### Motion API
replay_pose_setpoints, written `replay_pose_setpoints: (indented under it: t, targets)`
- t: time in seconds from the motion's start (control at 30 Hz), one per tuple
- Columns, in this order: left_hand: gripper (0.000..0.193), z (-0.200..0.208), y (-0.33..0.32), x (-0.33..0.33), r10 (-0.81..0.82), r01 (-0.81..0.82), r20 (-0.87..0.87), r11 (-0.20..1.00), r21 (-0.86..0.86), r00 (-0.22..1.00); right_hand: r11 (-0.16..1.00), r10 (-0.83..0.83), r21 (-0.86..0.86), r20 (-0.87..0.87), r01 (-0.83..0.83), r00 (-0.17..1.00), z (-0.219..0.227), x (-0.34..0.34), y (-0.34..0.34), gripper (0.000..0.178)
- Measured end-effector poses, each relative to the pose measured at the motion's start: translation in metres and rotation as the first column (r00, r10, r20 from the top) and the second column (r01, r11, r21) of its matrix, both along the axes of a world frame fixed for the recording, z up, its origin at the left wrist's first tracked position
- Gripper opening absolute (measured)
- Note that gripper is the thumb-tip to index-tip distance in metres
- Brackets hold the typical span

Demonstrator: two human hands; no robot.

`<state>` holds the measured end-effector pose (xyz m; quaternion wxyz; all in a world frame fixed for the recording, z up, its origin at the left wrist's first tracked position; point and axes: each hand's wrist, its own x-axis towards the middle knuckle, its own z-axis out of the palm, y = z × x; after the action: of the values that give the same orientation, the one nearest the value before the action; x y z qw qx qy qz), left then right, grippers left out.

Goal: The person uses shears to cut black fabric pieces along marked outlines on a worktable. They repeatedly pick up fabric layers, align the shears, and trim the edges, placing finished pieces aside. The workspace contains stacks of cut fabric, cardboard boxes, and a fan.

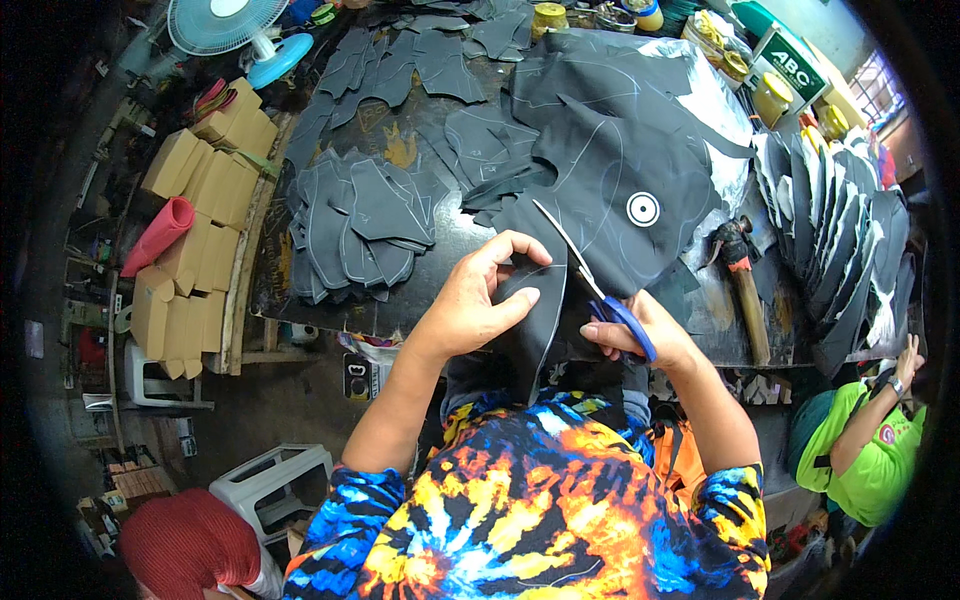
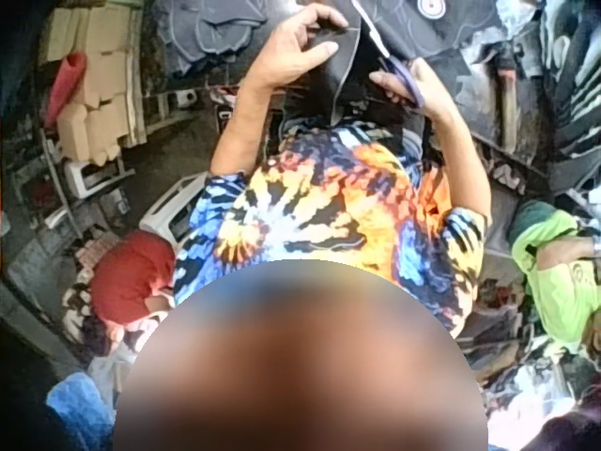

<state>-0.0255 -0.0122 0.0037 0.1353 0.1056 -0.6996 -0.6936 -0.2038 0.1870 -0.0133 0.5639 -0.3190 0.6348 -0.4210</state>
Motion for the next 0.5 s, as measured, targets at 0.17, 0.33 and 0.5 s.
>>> replay_pose_setpoints:
  t: [0.17,0.33,0.5]
  targets:
    - [0.021,0.002,-0.002,0.003,-0.031,0.033,0.024,0.997,-0.077,0.999,0.989,-0.025,-0.14,0.175,0.05,0.984,-0.009,0.009,-0.01,0.034]
    - [0.013,0.006,-0.006,0.017,-0.086,0.098,0.075,0.979,-0.176,0.994,0.992,-0.079,-0.089,0.109,0.089,0.991,-0.016,0.018,-0.022,0.034]
    - [0.015,0.019,-0.017,0.04,0.075,-0.066,0.049,0.985,-0.161,0.996,0.98,-0.169,-0.075,0.195,0.186,0.966,-0.019,0.026,-0.02,0.033]
